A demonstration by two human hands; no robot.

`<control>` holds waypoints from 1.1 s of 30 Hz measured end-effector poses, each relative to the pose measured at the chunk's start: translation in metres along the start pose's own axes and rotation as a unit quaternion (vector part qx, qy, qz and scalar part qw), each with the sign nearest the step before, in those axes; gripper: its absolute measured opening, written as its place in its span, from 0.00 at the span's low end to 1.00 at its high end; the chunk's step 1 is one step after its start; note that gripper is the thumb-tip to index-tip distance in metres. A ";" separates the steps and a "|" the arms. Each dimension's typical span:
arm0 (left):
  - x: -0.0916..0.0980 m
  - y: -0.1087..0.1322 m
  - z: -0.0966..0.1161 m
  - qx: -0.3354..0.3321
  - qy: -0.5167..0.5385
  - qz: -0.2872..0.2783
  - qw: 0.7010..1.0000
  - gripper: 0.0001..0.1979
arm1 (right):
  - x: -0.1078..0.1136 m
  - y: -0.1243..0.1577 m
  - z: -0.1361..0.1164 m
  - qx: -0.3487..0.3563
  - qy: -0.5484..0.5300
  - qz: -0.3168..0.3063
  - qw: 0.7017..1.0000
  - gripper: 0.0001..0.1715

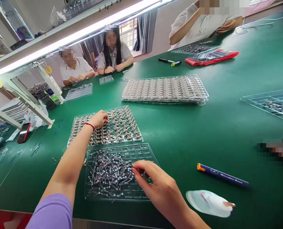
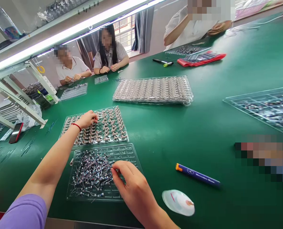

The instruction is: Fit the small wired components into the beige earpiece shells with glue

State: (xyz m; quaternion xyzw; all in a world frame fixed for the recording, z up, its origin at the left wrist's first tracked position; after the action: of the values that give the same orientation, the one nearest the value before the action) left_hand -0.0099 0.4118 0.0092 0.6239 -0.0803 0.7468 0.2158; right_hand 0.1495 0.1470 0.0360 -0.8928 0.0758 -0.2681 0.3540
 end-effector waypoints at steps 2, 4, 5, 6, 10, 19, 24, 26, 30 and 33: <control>0.005 0.002 0.000 -0.009 0.007 0.006 1.000 0.16 | 0.000 0.000 0.000 0.000 0.002 0.000 1.000 0.06; 0.013 0.006 0.000 -0.014 0.014 0.010 1.000 0.15 | 0.000 0.000 0.001 -0.001 0.003 -0.001 1.000 0.06; 0.016 0.010 0.000 -0.015 0.017 0.010 1.000 0.14 | 0.001 0.001 0.001 -0.003 0.004 0.000 1.000 0.05; 0.020 0.017 0.000 -0.015 0.022 0.007 1.000 0.12 | 0.002 0.001 0.002 -0.006 0.005 0.000 1.000 0.05; 0.023 0.071 -0.002 -0.022 0.054 -0.042 0.997 0.02 | 0.007 0.005 0.008 -0.026 0.003 0.004 1.000 0.05; -0.018 0.232 -0.021 0.016 0.139 -0.109 0.984 0.09 | 0.003 0.007 0.006 -0.022 -0.012 -0.010 1.000 0.05; -0.016 0.242 -0.031 0.020 0.144 -0.069 0.987 0.08 | 0.003 0.006 0.005 -0.017 -0.012 -0.007 1.000 0.05; 0.000 0.223 -0.033 0.014 0.131 -0.038 0.991 0.05 | 0.003 0.005 0.004 -0.012 -0.017 -0.003 1.000 0.05; 0.031 0.146 -0.028 0.021 0.076 0.034 0.996 0.07 | 0.004 0.005 0.003 -0.005 -0.026 0.011 1.000 0.04; 0.039 0.073 -0.020 0.037 0.022 0.073 0.996 0.08 | 0.003 0.006 0.003 -0.002 -0.030 0.015 0.999 0.04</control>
State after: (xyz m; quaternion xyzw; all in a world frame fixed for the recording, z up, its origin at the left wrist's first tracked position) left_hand -0.0639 0.3627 0.0534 0.6074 -0.0927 0.7765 0.1394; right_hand 0.1545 0.1432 0.0310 -0.8998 0.0790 -0.2360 0.3583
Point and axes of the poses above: each hand's wrist, its own y-axis away from the middle knuckle, its own x-axis out of the back of the hand, z = x × y, the point moved 9 cm from there along -y, towards the middle knuckle, and after that the axes turned 3 degrees about y, right-handed, at the moved point
